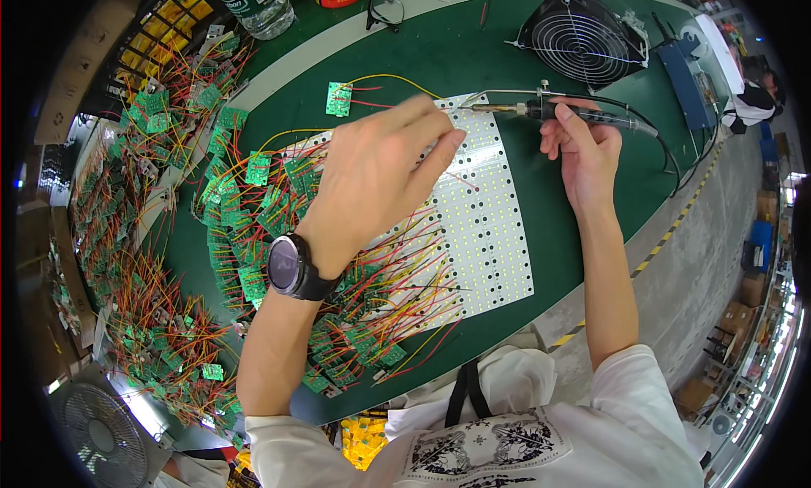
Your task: The person solders wires from small circuit boards onto an LED panel using a soldering iron.
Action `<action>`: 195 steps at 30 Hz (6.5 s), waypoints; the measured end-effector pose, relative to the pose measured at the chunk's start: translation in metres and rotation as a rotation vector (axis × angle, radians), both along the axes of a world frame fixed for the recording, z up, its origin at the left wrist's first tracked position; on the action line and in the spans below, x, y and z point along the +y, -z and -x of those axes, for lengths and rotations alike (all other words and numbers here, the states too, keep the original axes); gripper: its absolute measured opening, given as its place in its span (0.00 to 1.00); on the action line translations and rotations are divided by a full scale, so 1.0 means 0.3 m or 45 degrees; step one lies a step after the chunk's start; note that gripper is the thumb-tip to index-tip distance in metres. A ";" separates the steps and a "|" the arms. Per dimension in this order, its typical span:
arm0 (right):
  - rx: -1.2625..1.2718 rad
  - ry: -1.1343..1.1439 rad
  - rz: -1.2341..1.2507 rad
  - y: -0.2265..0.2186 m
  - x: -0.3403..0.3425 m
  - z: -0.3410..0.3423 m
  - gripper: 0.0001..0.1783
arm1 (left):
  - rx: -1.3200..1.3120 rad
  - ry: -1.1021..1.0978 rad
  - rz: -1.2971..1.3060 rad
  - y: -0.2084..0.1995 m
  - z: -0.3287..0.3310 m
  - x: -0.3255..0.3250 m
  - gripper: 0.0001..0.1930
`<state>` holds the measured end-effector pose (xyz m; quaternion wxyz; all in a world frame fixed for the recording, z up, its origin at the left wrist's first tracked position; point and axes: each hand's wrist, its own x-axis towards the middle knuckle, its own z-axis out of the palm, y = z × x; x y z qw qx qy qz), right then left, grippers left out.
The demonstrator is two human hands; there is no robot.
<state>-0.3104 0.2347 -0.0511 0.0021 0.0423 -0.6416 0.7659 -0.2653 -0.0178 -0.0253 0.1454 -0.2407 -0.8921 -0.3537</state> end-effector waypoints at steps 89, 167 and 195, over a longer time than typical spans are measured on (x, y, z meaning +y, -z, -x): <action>0.064 0.041 -0.063 -0.011 0.011 -0.011 0.13 | 0.190 -0.235 0.382 0.036 0.007 0.011 0.03; -0.050 -0.366 0.192 -0.009 0.064 -0.093 0.10 | -0.241 -1.518 -0.943 -0.268 -1.168 -0.412 0.12; -0.044 -0.348 0.175 -0.011 0.062 -0.095 0.10 | -0.481 -1.175 -1.352 -0.110 -1.217 -0.301 0.15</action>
